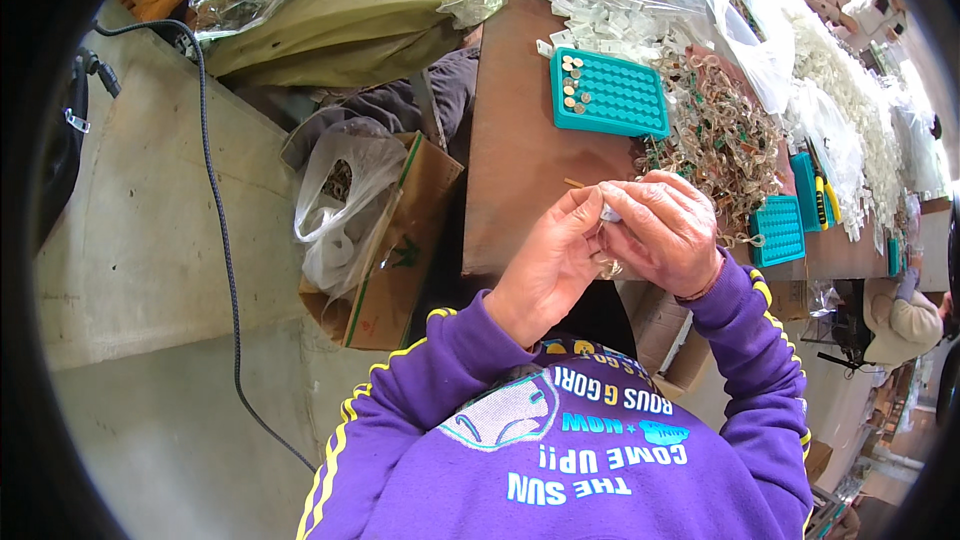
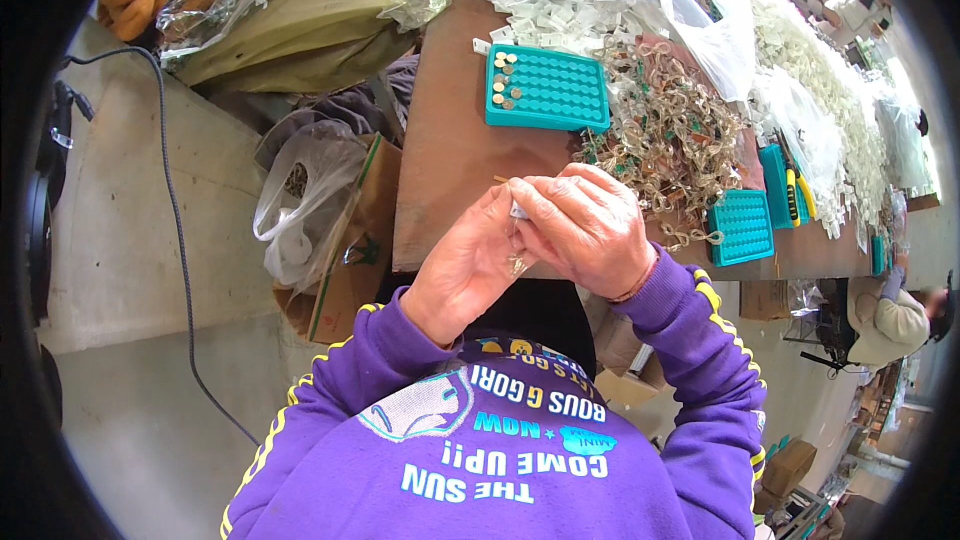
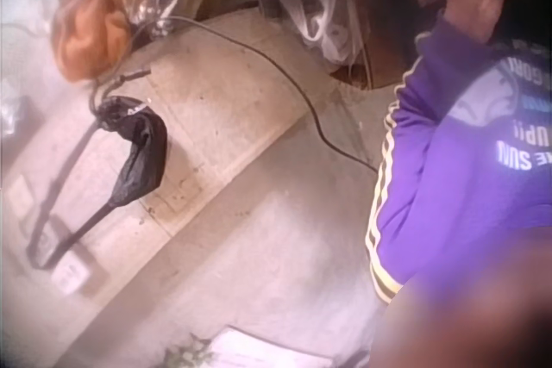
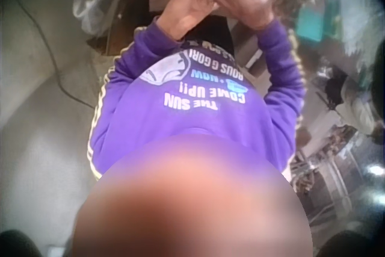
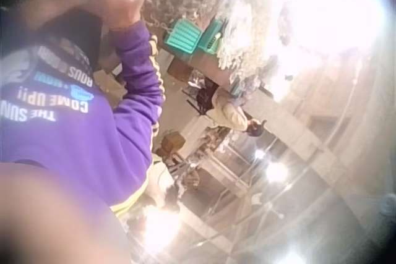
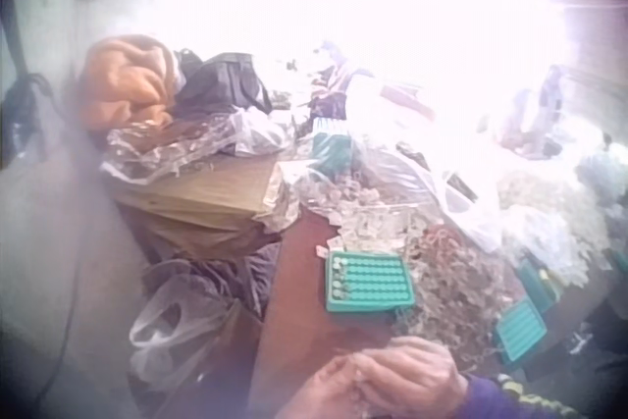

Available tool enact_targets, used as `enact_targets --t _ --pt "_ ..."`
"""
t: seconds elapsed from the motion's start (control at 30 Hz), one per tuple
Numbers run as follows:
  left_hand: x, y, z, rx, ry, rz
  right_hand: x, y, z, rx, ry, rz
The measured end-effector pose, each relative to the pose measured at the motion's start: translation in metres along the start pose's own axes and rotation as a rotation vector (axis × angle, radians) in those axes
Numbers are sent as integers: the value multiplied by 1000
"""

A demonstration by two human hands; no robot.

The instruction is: The person inserts small round components into white plastic LED light sockets and then tests each assembled unit by pressing a button to confirm the red LED illuminates. The person repeats this process for multiple units, placing finished sockets on the table.

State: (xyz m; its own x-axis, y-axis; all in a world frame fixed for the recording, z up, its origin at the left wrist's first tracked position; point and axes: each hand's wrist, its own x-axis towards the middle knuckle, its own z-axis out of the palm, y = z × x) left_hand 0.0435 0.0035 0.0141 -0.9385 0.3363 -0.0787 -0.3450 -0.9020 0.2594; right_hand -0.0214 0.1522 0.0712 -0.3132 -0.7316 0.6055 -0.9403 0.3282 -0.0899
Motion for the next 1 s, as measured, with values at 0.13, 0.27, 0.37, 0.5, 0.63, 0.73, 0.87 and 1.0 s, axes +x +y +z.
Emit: enact_targets --t 0.13,0.27,0.37,0.5,0.63,0.73,0.87,1.0 --pt "1 3 1 19 -54 -24 -2 0 2 -28 22 35" --pt "0 4 3 -1 6 -85 -5 0 4 -13 88 74" --pt "0 1 6 -3 125 -58 -8 2 4 18 41 102" --pt "3 3 7 82 107 -1 -10 6 6 56 26 133" --pt "5 8 3 300 93 82 -11 7 7 129 -16 185" --pt "7 7 0 424 135 113 -12 7 6 140 -12 175" --pt "9 5 -2 457 146 110 -13 7 4 140 -19 212" --pt "10 8 -4 488 102 74 -13 6 4 181 -6 275"
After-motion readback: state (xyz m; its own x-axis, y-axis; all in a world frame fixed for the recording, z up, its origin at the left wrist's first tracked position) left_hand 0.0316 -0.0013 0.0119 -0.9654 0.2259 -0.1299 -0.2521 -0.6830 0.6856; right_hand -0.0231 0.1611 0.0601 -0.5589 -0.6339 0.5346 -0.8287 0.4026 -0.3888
